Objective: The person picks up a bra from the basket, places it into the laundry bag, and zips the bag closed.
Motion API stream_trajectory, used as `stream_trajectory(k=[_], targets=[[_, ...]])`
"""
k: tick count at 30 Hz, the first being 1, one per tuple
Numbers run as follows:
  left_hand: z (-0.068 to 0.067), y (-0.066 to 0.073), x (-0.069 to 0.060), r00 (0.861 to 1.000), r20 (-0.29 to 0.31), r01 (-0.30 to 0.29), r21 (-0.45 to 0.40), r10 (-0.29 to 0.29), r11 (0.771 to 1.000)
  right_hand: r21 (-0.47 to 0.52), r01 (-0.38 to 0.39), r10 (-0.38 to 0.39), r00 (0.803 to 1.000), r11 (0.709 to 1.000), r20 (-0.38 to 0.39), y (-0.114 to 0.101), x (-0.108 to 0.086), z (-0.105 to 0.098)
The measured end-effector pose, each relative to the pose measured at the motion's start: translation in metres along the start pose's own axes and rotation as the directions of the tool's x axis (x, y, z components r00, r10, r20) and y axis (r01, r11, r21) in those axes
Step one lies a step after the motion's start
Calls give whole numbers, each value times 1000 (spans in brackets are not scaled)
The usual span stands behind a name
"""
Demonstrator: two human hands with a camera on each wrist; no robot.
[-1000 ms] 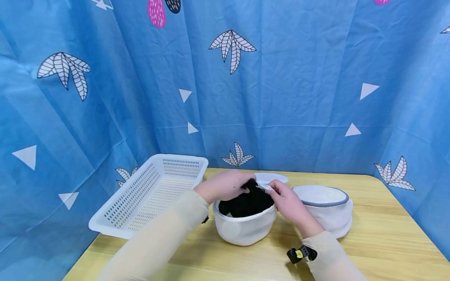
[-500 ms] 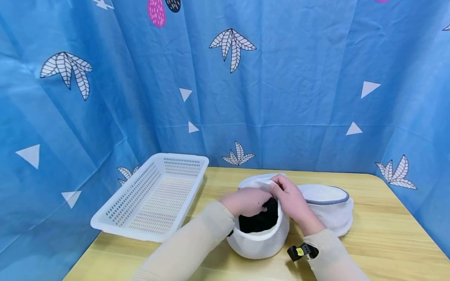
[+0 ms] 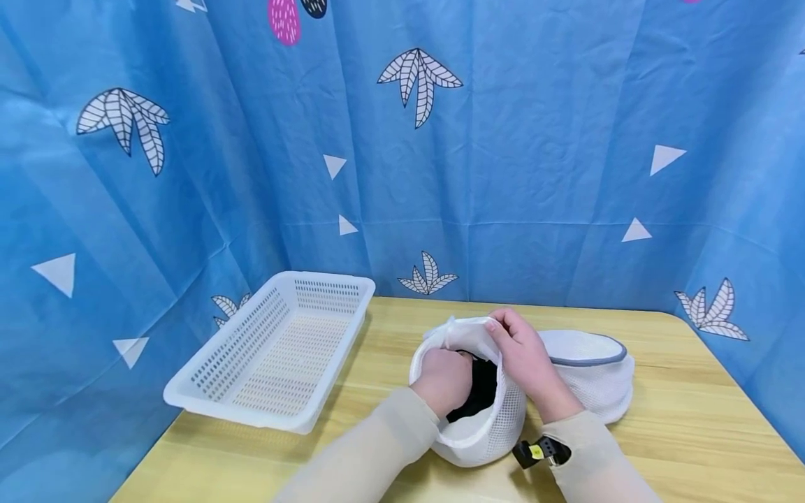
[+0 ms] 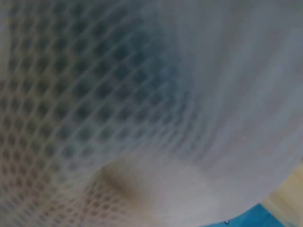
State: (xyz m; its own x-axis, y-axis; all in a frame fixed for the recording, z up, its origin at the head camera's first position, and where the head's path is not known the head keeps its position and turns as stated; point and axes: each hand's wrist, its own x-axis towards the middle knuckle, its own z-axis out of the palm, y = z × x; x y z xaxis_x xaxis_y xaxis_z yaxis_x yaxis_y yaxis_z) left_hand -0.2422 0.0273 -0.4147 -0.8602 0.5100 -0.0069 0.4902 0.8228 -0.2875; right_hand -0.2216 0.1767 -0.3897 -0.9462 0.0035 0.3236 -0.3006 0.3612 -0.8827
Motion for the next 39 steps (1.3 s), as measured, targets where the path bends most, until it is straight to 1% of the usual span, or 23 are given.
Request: stream_trajectory(k=[2, 4, 7, 11, 13, 15, 17, 18, 19, 20, 22, 23, 25, 26, 27, 28, 29, 31, 32, 33, 35, 38, 39], targets=[[2, 1, -1, 999, -3, 37, -15, -37, 999, 11, -8, 8, 1000, 1000, 1, -1, 0, 1], [-1, 0, -3, 998, 13, 54, -62, -54, 997, 30, -23, 23, 1000, 999, 5, -1, 1, 1], [-14, -6, -12, 998, 32, 67, -168, -63, 983, 56, -49, 49, 999, 997, 12, -1, 1, 1], [-35, -19, -29, 998, 0, 55, -296, -57, 954, 104, -70, 68, 997, 992, 22, -1, 1, 3], [-43, -28, -36, 999, -34, 22, -349, -37, 937, 131, -76, 73, 997, 989, 27, -2, 1, 4], [-48, -38, -40, 996, -88, -48, -392, 15, 918, 146, -81, 78, 997, 986, 28, -2, 1, 5], [-52, -49, -42, 987, -149, -125, -428, 66, 895, 149, -81, 78, 997, 985, 28, -2, 1, 4], [-54, -54, -42, 981, -177, -152, -440, 80, 885, 148, -82, 78, 997, 986, 29, -2, 1, 3], [-56, -59, -41, 977, -200, -164, -452, 79, 877, 143, -83, 80, 996, 986, 28, -1, 2, 3], [-56, -64, -39, 973, -221, -160, -466, 61, 870, 135, -82, 79, 996, 987, 28, -1, 2, 2], [-57, -73, -36, 972, -234, -89, -498, -35, 863, 119, -80, 77, 997, 990, 32, 1, 3, 1], [-56, -77, -35, 970, -224, -38, -513, -91, 858, 108, -79, 76, 996, 991, 35, 1, 3, 1], [-50, -83, -33, 968, -171, 65, -540, -185, 839, 79, -77, 74, 996, 994, 41, 2, 3, 0], [-47, -86, -32, 969, -134, 105, -542, -208, 834, 67, -79, 76, 996, 995, 42, 3, 3, -1], [-43, -89, -30, 971, -96, 133, -541, -218, 830, 58, -81, 78, 996, 995, 41, 3, 2, -2], [-40, -91, -29, 976, -60, 145, -543, -210, 827, 50, -82, 80, 996, 995, 38, 3, 2, -2], [-36, -93, -27, 980, -26, 148, -552, -195, 821, 46, -84, 83, 996, 995, 35, 3, 2, -3], [-30, -96, -24, 988, 1, 129, -579, -157, 805, 45, -90, 89, 995, 995, 33, 3, 2, -5], [-28, -98, -23, 990, -2, 112, -603, -142, 790, 47, -95, 94, 995, 994, 34, 3, 2, -5], [-26, -100, -22, 991, -15, 94, -634, -134, 767, 48, -100, 99, 995, 994, 32, 2, 2, -6], [-24, -103, -21, 990, -52, 60, -697, -133, 714, 50, -111, 110, 994, 992, 29, 2, 2, -8], [-25, -108, -21, 980, -108, 23, -775, -168, 631, 53, -129, 129, 992, 990, 10, 0, 3, -12], [-25, -110, -20, 975, -121, 17, -794, -184, 608, 58, -131, 131, 991, 990, 5, -1, 3, -14]])
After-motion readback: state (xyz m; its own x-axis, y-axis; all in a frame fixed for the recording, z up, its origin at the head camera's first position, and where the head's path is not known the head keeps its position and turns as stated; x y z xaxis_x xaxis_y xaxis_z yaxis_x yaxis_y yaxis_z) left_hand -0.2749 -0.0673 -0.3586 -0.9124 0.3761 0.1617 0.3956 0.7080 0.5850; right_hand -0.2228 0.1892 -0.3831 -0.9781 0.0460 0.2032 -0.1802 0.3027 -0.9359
